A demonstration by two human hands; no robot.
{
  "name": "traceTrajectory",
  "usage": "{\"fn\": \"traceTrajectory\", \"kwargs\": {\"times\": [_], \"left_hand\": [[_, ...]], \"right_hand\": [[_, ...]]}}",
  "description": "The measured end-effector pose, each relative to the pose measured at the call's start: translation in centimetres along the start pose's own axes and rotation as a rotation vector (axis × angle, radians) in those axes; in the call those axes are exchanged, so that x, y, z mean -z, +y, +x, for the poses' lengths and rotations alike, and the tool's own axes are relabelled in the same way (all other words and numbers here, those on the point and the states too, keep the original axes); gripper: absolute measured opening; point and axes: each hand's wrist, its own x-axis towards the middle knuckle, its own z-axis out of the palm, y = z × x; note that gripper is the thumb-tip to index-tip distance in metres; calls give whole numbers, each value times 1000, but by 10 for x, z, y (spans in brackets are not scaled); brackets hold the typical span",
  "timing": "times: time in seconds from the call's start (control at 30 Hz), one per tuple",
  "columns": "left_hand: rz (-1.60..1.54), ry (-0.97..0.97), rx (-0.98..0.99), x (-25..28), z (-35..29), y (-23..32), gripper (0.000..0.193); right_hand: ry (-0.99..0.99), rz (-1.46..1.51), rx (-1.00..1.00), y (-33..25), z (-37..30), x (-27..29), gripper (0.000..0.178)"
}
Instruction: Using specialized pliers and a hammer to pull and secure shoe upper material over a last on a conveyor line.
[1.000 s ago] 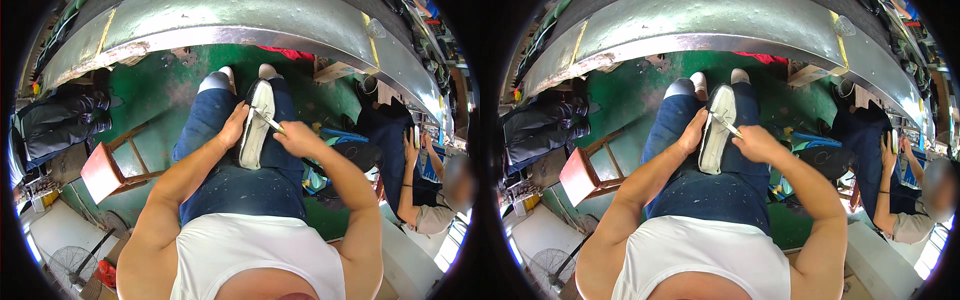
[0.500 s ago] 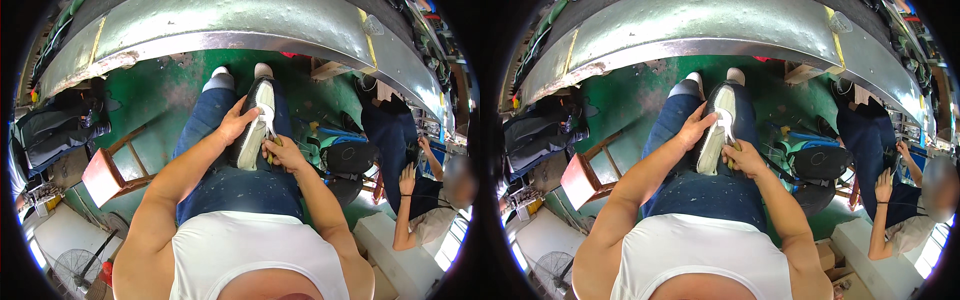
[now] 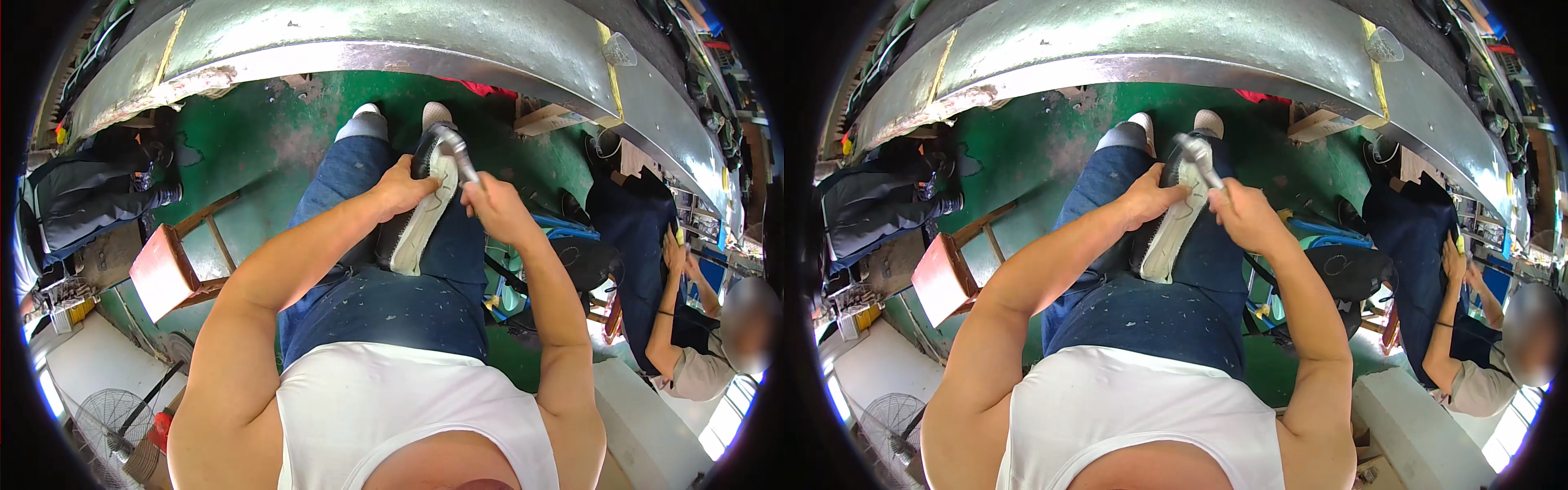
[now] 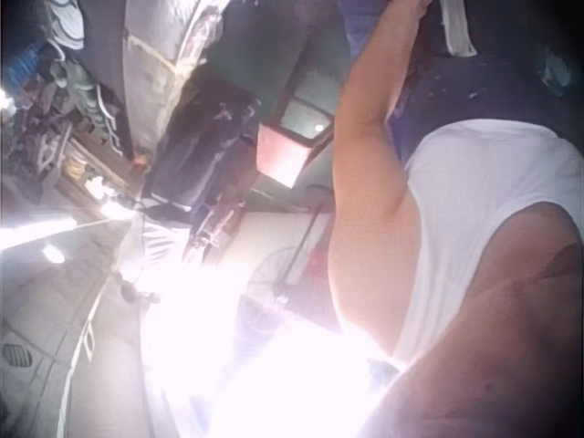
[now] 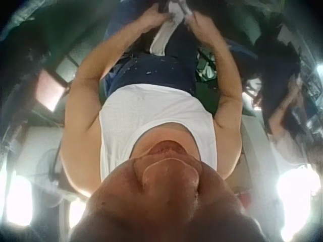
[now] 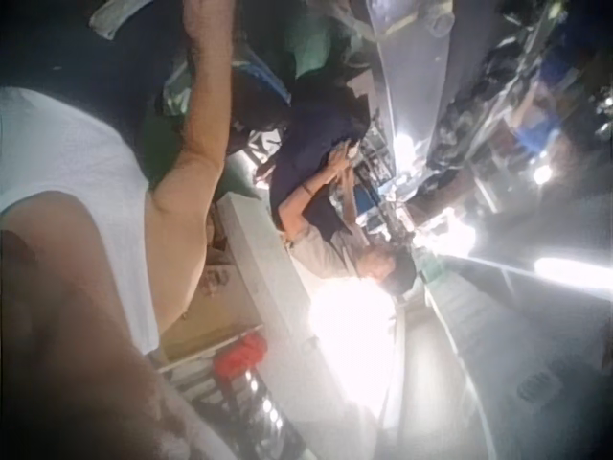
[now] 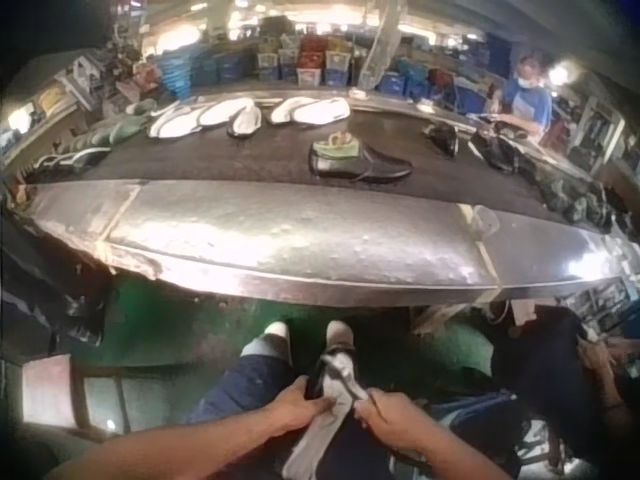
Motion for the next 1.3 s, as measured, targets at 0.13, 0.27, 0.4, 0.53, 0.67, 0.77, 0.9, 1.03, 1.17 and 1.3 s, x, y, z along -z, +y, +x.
{"fn": "traceTrajectory", "kwargs": {"times": [0.13,0.27,0.4,0.53,0.67,0.77,0.9,1.03,1.17,1.3], "left_hand": [[16,-77,-1,10,5,-5,75],[-134,-200,83,24,-4,11,83],[-159,-207,128,23,-14,21,82],[-198,-222,89,18,-4,3,80],[-215,-225,39,19,10,-21,76],[-145,-171,-62,9,1,-18,78],[-73,-269,-254,16,-36,-45,97],[-53,-102,-323,1,-23,-75,97],[81,89,-295,-21,-32,-65,97],[255,266,-430,-27,-43,-72,98]], "right_hand": [[-121,-87,-256,4,10,7,39],[-273,-24,-299,2,-37,17,30],[-324,-350,-27,-12,-58,-9,31],[-221,-668,15,-20,-54,-34,34],[-63,-485,148,20,-63,-58,36],[101,-417,134,23,-77,-64,36],[-147,-157,-183,14,-84,-47,34],[-59,-497,-30,8,-96,-60,35],[-14,-755,43,-3,-117,-73,37],[-363,-586,-194,-17,-112,-58,38]]}}
